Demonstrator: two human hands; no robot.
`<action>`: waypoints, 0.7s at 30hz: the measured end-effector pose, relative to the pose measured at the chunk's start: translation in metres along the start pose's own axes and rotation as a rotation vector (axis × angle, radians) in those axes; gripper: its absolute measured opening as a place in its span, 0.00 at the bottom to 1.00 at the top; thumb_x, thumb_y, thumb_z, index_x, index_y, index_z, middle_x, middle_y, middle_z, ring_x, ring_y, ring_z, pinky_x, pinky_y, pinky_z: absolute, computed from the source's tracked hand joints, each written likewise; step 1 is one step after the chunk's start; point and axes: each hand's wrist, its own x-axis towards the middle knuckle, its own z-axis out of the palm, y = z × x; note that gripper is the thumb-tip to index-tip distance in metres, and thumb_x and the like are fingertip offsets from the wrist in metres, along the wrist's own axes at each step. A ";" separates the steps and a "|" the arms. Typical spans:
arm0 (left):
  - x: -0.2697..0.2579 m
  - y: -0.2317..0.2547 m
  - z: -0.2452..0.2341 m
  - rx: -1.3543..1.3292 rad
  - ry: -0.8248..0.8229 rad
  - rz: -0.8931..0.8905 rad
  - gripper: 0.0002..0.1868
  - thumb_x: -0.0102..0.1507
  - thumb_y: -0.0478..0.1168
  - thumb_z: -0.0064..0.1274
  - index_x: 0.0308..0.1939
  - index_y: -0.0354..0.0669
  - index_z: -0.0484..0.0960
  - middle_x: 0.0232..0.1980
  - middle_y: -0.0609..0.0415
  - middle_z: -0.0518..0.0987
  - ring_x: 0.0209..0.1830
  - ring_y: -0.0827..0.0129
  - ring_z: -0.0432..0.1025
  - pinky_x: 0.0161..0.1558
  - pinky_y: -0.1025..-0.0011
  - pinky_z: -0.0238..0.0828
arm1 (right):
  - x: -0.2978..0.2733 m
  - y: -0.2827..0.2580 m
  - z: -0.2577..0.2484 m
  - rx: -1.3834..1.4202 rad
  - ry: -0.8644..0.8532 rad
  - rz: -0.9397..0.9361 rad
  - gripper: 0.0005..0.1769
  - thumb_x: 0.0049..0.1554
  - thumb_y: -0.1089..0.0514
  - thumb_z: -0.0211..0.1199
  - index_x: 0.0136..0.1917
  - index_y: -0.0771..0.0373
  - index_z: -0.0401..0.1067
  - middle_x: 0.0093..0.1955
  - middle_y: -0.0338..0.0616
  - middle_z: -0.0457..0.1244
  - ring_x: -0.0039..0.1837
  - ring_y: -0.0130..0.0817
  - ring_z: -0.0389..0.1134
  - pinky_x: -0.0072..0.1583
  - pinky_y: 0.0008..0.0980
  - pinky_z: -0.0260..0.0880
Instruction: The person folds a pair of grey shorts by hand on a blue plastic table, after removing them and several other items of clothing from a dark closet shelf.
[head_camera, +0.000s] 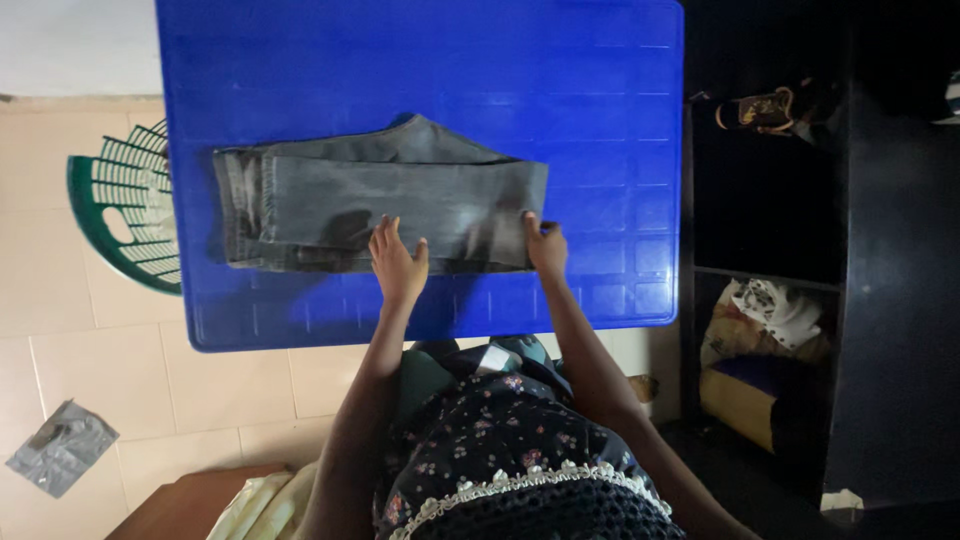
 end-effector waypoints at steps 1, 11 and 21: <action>0.000 0.005 0.003 -0.001 -0.004 0.005 0.36 0.63 0.45 0.60 0.71 0.39 0.63 0.76 0.40 0.60 0.77 0.42 0.52 0.67 0.45 0.58 | -0.001 0.000 0.003 -0.024 -0.024 -0.004 0.41 0.56 0.25 0.58 0.53 0.67 0.76 0.51 0.66 0.69 0.59 0.64 0.70 0.59 0.54 0.69; 0.002 0.054 0.033 -0.027 0.009 0.122 0.34 0.62 0.41 0.61 0.68 0.38 0.65 0.70 0.41 0.67 0.72 0.43 0.59 0.67 0.50 0.61 | 0.014 0.015 -0.022 -0.055 0.095 -0.162 0.24 0.64 0.39 0.55 0.48 0.65 0.67 0.42 0.67 0.68 0.49 0.71 0.68 0.49 0.65 0.65; 0.001 0.097 0.065 0.198 -0.027 0.028 0.34 0.60 0.43 0.63 0.66 0.42 0.67 0.68 0.44 0.66 0.70 0.42 0.58 0.59 0.44 0.62 | 0.084 0.120 -0.222 -0.229 0.308 0.057 0.22 0.63 0.43 0.63 0.58 0.63 0.68 0.51 0.64 0.69 0.54 0.66 0.69 0.53 0.59 0.67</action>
